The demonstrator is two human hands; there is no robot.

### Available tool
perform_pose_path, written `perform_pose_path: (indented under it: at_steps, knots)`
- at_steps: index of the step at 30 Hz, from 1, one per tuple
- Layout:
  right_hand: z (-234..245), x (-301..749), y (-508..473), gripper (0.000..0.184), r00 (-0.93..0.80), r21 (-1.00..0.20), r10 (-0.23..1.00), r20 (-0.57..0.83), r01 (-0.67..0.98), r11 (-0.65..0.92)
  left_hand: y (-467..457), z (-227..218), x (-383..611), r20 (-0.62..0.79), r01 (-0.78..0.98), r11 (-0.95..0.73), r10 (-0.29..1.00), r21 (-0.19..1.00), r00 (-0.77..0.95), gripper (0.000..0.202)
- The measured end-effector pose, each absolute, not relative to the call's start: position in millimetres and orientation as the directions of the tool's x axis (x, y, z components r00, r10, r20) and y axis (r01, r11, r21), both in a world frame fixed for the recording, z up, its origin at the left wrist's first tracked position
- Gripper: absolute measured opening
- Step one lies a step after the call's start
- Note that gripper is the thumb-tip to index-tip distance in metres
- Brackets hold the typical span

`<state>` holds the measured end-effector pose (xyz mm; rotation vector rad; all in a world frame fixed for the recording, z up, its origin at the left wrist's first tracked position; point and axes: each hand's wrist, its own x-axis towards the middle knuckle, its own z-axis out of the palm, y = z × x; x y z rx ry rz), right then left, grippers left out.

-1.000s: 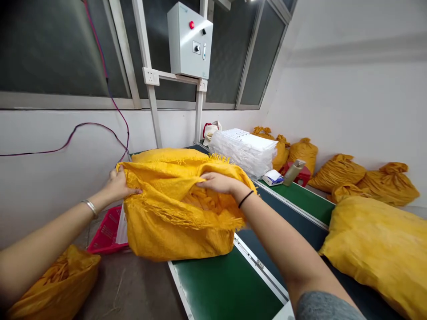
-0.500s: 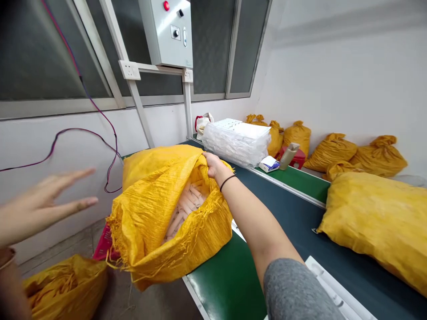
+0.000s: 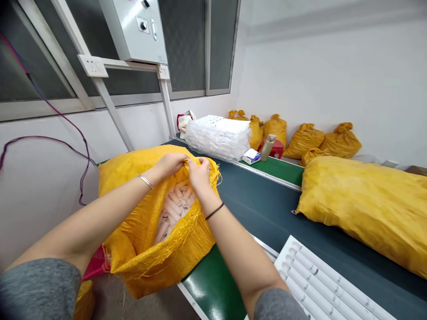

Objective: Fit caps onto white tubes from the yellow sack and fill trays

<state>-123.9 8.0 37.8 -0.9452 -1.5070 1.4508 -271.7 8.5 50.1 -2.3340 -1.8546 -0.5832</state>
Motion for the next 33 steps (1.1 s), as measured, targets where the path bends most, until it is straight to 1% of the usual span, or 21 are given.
perform_pose_path:
  at_steps: [2, 3, 4, 5, 7, 10, 12, 14, 15, 16, 18, 19, 21, 22, 23, 24, 25, 27, 29, 31, 33]
  knots:
    - [13, -128, -10, 0.09, -0.253, -0.936, 0.941, 0.226, 0.213, 0.282, 14, 58, -273, 0.366, 0.956, -0.211, 0.922, 0.202, 0.126, 0.024]
    - [0, -129, -16, 0.098, -0.216, -0.876, 0.936, 0.279, 0.343, 0.34, 16, 62, -274, 0.374, 0.955, -0.191, 0.922, 0.228, 0.095, 0.023]
    - [-14, -129, -19, 0.101, -0.21, -0.802, 0.927, 0.312, 0.466, 0.375, 18, 65, -276, 0.385, 0.952, -0.17, 0.921, 0.254, 0.061, 0.023]
    - [-27, -127, -20, 0.099, -0.223, -0.742, 0.925, 0.309, 0.552, 0.381, 19, 68, -279, 0.397, 0.949, -0.147, 0.917, 0.28, 0.025, 0.024]
    - [-50, -117, -17, 0.085, -0.272, -0.708, 0.931, 0.244, 0.606, 0.362, 20, 75, -288, 0.424, 0.939, -0.096, 0.904, 0.332, -0.057, 0.025]
    - [-69, -94, -12, 0.06, -0.369, -0.72, 0.913, 0.176, 0.583, 0.375, 21, 86, -301, 0.462, 0.918, -0.028, 0.87, 0.395, -0.172, 0.024]
    - [-67, -79, -11, 0.039, -0.417, -0.74, 0.9, 0.128, 0.564, 0.367, 26, 98, -305, 0.49, 0.906, -0.008, 0.844, 0.423, -0.221, 0.02]
    - [-51, -66, -7, 0.019, -0.474, -0.768, 0.875, 0.095, 0.524, 0.367, 37, 112, -305, 0.519, 0.899, -0.004, 0.818, 0.437, -0.249, 0.015]
    - [-40, -61, -3, 0.014, -0.508, -0.788, 0.856, 0.09, 0.489, 0.374, 44, 119, -304, 0.538, 0.896, -0.003, 0.801, 0.444, -0.264, 0.013]
    - [-26, -56, 3, 0.013, -0.543, -0.809, 0.835, 0.094, 0.447, 0.381, 51, 127, -303, 0.561, 0.887, -0.002, 0.775, 0.462, -0.291, 0.011]
    - [3, -51, 17, 0.018, -0.604, -0.857, 0.789, 0.116, 0.341, 0.387, 67, 141, -301, 0.604, 0.827, -0.013, 0.69, 0.562, -0.399, 0.012]
    - [18, -49, 25, 0.022, -0.621, -0.9, 0.771, 0.143, 0.242, 0.362, 74, 147, -301, 0.612, 0.782, -0.027, 0.639, 0.623, -0.465, 0.014]
    - [43, -48, 39, 0.027, -0.588, -0.966, 0.772, 0.242, -0.068, 0.251, 84, 156, -303, 0.601, 0.695, -0.062, 0.56, 0.716, -0.569, 0.017]
    - [51, -47, 45, 0.029, -0.536, -0.951, 0.792, 0.294, -0.247, 0.186, 87, 158, -305, 0.599, 0.675, -0.08, 0.546, 0.733, -0.586, 0.018]
    - [57, -47, 50, 0.03, -0.471, -0.904, 0.818, 0.33, -0.408, 0.13, 88, 159, -307, 0.606, 0.673, -0.097, 0.543, 0.733, -0.582, 0.018]
    - [60, -47, 55, 0.031, -0.407, -0.845, 0.845, 0.347, -0.526, 0.094, 89, 159, -310, 0.618, 0.68, -0.115, 0.546, 0.724, -0.566, 0.018]
    - [59, -47, 58, 0.031, -0.359, -0.802, 0.866, 0.347, -0.592, 0.076, 88, 158, -312, 0.631, 0.688, -0.135, 0.553, 0.713, -0.544, 0.017]
    - [49, -50, 62, 0.031, -0.348, -0.766, 0.888, 0.302, -0.643, 0.008, 84, 151, -317, 0.652, 0.717, -0.16, 0.581, 0.679, -0.487, 0.016]
    - [30, -57, 65, 0.032, -0.419, -0.776, 0.884, 0.207, -0.621, -0.113, 78, 135, -322, 0.651, 0.747, -0.149, 0.617, 0.648, -0.441, 0.015]
    - [7, -69, 66, 0.039, -0.469, -0.823, 0.88, 0.078, -0.528, -0.209, 72, 109, -327, 0.596, 0.776, -0.058, 0.676, 0.629, -0.433, 0.017]
    - [-17, -84, 66, 0.043, -0.446, -0.874, 0.895, -0.021, -0.427, -0.233, 67, 71, -332, 0.487, 0.779, 0.083, 0.738, 0.622, -0.468, 0.019]
